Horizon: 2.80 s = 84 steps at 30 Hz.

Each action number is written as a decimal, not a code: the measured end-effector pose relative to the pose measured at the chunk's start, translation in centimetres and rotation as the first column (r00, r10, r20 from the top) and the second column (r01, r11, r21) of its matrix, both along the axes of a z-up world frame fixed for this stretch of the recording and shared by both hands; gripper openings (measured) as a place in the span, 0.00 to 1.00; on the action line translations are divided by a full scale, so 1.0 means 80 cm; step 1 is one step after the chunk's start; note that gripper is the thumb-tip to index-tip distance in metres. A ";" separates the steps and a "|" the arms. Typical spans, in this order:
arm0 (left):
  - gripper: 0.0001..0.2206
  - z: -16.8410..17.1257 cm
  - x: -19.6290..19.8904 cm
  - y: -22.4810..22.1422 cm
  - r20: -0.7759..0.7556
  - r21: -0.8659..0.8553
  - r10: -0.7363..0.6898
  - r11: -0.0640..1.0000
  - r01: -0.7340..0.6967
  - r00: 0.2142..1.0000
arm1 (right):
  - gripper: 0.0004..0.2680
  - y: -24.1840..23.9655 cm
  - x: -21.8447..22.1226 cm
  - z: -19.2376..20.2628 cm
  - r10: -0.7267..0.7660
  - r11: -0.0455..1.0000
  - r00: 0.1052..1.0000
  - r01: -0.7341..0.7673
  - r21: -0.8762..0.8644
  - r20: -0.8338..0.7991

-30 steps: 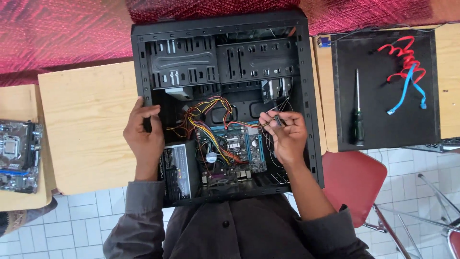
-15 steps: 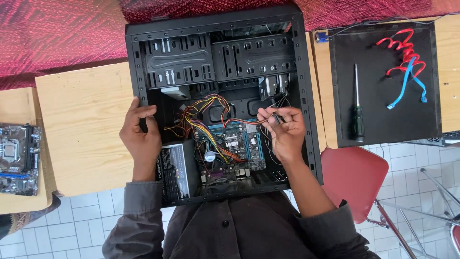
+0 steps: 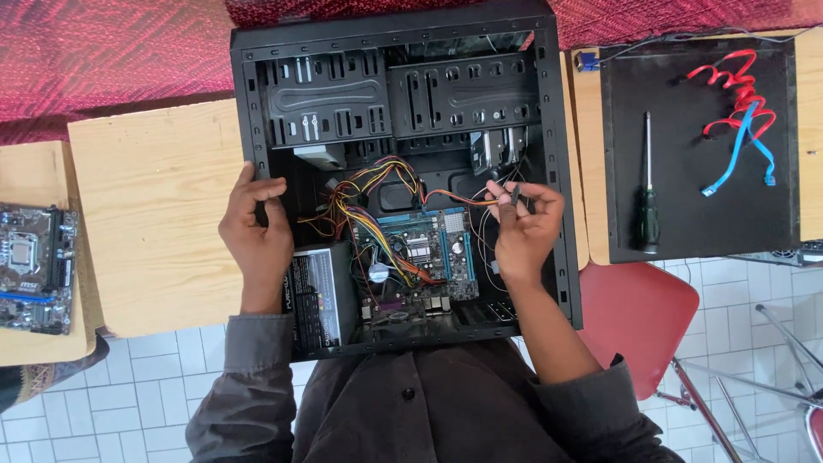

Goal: Routing and connecting internal power and data cables to a motherboard inside a computer case.

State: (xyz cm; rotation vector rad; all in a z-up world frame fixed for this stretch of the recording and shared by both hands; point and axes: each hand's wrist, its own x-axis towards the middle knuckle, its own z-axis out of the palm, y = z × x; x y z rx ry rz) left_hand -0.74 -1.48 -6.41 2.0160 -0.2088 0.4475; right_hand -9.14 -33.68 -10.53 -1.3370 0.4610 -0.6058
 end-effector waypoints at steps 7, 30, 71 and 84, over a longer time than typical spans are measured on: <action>0.13 0.000 0.000 0.000 0.003 -0.002 -0.006 1.000 0.006 1.000 | 0.09 -0.004 -0.003 0.002 0.030 0.886 0.995 -0.068 -0.460 -0.091; 0.12 -0.005 0.002 0.003 0.011 -0.026 -0.034 0.999 0.034 0.999 | 0.12 0.010 -0.024 -0.057 0.780 0.433 0.435 -0.894 -0.112 -0.451; 0.15 -0.185 0.076 -0.116 -0.599 0.591 -0.125 0.597 0.542 0.791 | 0.12 -0.004 0.001 -0.022 0.047 0.997 0.998 -0.049 0.064 0.041; 0.09 -0.107 0.086 -0.131 -0.667 0.623 -0.032 0.523 0.581 0.744 | 0.11 -0.009 0.004 -0.013 0.014 0.994 1.000 -0.012 0.105 -0.019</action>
